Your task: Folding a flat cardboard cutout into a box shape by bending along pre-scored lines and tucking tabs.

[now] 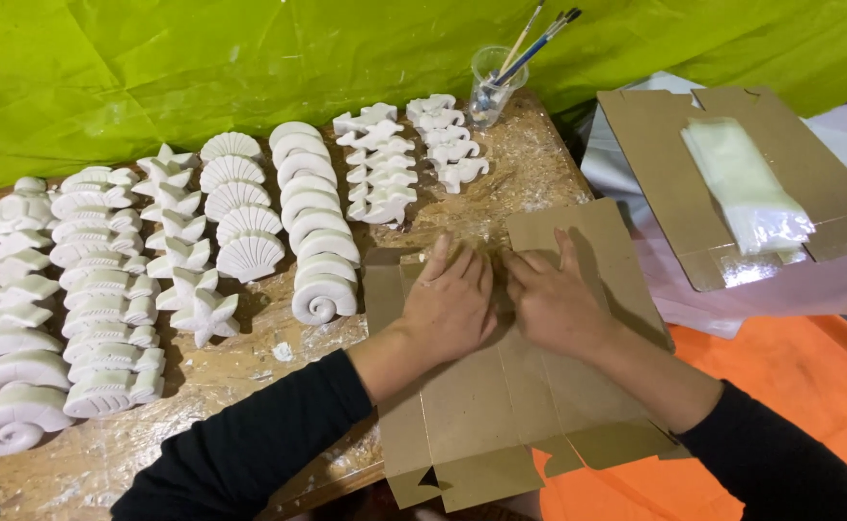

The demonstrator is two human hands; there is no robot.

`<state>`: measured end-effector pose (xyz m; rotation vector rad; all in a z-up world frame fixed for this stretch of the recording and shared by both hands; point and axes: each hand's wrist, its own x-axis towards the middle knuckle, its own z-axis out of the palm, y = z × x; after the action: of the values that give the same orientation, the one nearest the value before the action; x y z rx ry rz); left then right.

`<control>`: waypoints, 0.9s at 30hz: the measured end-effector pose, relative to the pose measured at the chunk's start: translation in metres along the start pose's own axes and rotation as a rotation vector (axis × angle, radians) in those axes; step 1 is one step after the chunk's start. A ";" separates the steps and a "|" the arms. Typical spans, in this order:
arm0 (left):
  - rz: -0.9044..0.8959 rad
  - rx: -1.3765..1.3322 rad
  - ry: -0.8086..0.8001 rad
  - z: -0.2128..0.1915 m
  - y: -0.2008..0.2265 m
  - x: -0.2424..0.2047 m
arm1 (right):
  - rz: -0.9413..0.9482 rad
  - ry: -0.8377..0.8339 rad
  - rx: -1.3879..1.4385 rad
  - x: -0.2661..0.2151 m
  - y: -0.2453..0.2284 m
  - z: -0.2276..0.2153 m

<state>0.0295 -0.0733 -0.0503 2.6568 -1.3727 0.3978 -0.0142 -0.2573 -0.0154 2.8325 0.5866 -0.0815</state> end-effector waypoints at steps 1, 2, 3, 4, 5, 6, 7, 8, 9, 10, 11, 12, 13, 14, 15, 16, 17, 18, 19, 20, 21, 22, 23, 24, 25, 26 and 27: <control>0.033 -0.017 -0.095 0.004 0.002 0.004 | 0.001 -0.067 0.048 0.001 0.007 -0.008; 0.066 -0.033 -0.190 0.008 0.004 0.008 | 0.002 -0.135 0.096 0.003 0.014 -0.015; 0.072 -0.033 -0.187 0.010 0.004 0.010 | 0.008 -0.134 0.095 0.009 0.037 -0.007; 0.093 0.003 -0.196 0.012 0.003 0.012 | 0.069 -0.114 0.275 0.014 0.060 0.002; 0.109 0.035 -0.209 0.014 0.004 0.012 | 0.126 -0.097 0.457 0.018 0.082 0.013; 0.111 0.032 -0.210 0.021 0.006 0.016 | 0.128 -0.100 0.458 0.022 0.093 0.007; 0.098 0.056 -0.128 0.028 0.006 0.020 | 0.094 -0.123 0.377 0.027 0.103 0.001; 0.084 0.081 -0.046 0.035 0.006 0.023 | 0.061 -0.146 0.297 0.032 0.113 -0.005; 0.082 0.085 -0.043 0.027 0.005 0.026 | 0.059 -0.141 0.294 0.037 0.116 -0.004; 0.112 0.114 0.045 0.019 0.005 0.028 | 0.060 -0.219 0.295 0.041 0.119 -0.003; 0.145 0.139 0.130 0.012 0.007 0.030 | 0.065 -0.302 0.299 0.044 0.121 0.000; 0.146 0.140 0.131 0.021 0.006 0.036 | 0.065 -0.301 0.299 0.049 0.125 0.006; 0.114 0.113 0.109 0.032 0.007 0.042 | 0.067 -0.316 0.271 0.052 0.128 0.012; 0.082 0.087 0.087 0.042 0.009 0.047 | 0.069 -0.331 0.243 0.055 0.132 0.018; 0.083 0.086 0.088 0.049 0.009 0.051 | 0.070 -0.332 0.243 0.057 0.127 0.008; 0.040 0.059 0.150 0.056 0.010 0.055 | 0.111 -0.369 0.261 0.059 0.123 -0.003; -0.002 0.032 0.209 0.063 0.010 0.058 | 0.151 -0.406 0.281 0.061 0.118 -0.013; -0.001 0.032 0.206 0.065 0.011 0.057 | 0.151 -0.406 0.284 0.059 0.122 0.001; -0.039 0.017 0.221 0.067 0.011 0.056 | 0.134 -0.377 0.194 0.058 0.127 0.013; -0.077 0.002 0.236 0.068 0.010 0.056 | 0.116 -0.347 0.103 0.057 0.132 0.026; -0.079 0.002 0.234 0.071 0.010 0.056 | 0.113 -0.348 0.104 0.051 0.131 0.030; -0.087 0.003 0.296 0.073 0.011 0.056 | 0.097 -0.274 0.053 0.044 0.131 0.035; -0.091 0.000 0.355 0.076 0.013 0.055 | 0.086 -0.204 0.006 0.036 0.130 0.040; -0.089 -0.003 0.352 0.074 0.013 0.054 | 0.088 -0.207 0.009 0.026 0.127 0.051; -0.076 0.007 0.362 0.071 0.013 0.054 | 0.068 -0.115 -0.007 0.017 0.126 0.062; -0.064 0.018 0.372 0.068 0.013 0.054 | 0.049 -0.022 -0.022 0.007 0.124 0.072; -0.061 0.016 0.371 0.065 0.014 0.053 | 0.052 -0.024 -0.021 -0.001 0.115 0.071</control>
<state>0.0587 -0.1370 -0.0971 2.4629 -1.1746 0.8457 0.0303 -0.3773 -0.0577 2.8208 0.5050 -0.0993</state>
